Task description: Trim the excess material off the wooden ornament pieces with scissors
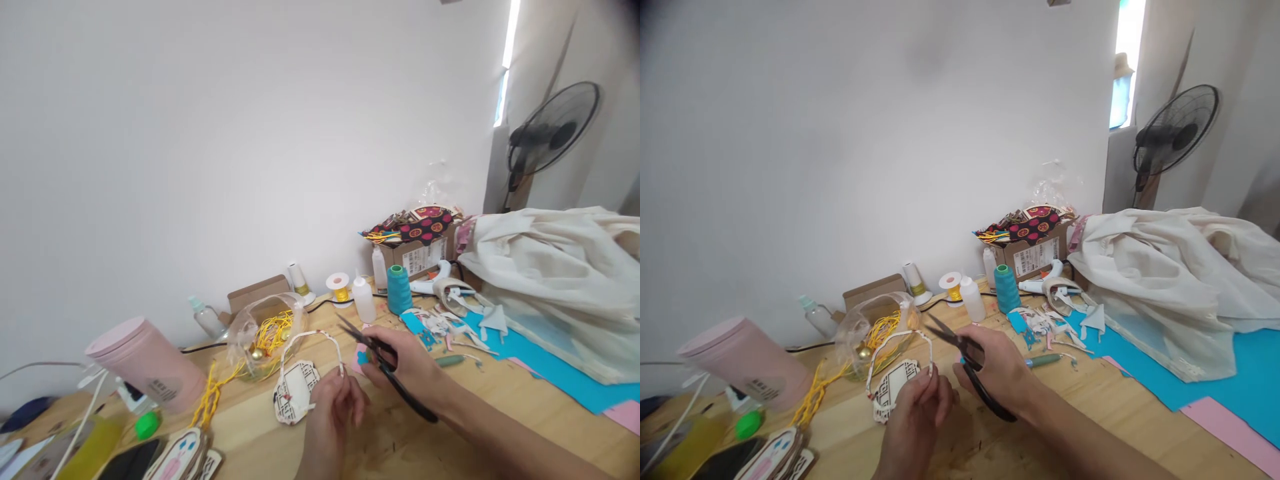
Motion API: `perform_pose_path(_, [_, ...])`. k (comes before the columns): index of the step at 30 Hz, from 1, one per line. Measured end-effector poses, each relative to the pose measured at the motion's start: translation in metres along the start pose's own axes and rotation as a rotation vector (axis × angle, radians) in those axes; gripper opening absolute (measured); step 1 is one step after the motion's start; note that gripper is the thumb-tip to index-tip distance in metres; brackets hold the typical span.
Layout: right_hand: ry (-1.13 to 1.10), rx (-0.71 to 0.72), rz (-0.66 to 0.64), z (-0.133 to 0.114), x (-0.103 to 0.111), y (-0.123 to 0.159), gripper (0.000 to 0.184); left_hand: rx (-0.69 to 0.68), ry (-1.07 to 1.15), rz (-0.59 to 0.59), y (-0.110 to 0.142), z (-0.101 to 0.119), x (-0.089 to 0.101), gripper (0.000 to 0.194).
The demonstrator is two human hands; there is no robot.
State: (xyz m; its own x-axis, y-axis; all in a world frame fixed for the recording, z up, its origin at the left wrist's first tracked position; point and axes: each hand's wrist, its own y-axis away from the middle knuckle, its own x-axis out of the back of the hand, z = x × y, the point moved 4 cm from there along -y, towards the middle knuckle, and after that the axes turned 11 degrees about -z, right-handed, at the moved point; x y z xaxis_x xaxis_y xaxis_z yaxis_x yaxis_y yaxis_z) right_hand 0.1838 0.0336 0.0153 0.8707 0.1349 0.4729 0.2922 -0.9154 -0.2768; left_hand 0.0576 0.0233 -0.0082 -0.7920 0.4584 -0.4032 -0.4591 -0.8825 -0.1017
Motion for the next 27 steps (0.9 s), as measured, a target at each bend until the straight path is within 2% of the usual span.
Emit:
perform_pose_path(3, [0.329,0.042,0.002,-0.004,0.004,0.002,0.021,-0.038,0.032,0.048,0.0,0.008,0.005,0.033])
perform_pose_path(5, [0.434,0.04,-0.016,-0.007,0.004,0.004,0.02,-0.075,0.034,0.057,0.0,0.011,0.008,0.032])
perform_pose_path(8, [0.531,0.003,-0.048,-0.01,0.001,0.005,0.029,-0.117,0.034,0.1,0.002,0.012,0.013,0.031])
perform_pose_path(10, [0.564,-0.028,-0.084,-0.01,-0.002,0.005,0.031,-0.124,0.026,0.127,0.002,0.011,0.016,0.029])
perform_pose_path(14, [0.588,-0.047,-0.096,-0.008,-0.003,0.004,0.021,-0.152,0.0,0.122,0.001,0.009,0.018,0.026])
perform_pose_path(22, [0.587,-0.101,-0.11,0.0,-0.007,0.005,0.023,-0.136,-0.063,0.131,-0.001,0.004,0.021,0.029])
perform_pose_path(27, [0.651,-0.183,-0.128,0.003,-0.009,0.004,0.02,-0.138,0.009,0.157,-0.003,-0.001,0.02,0.026])
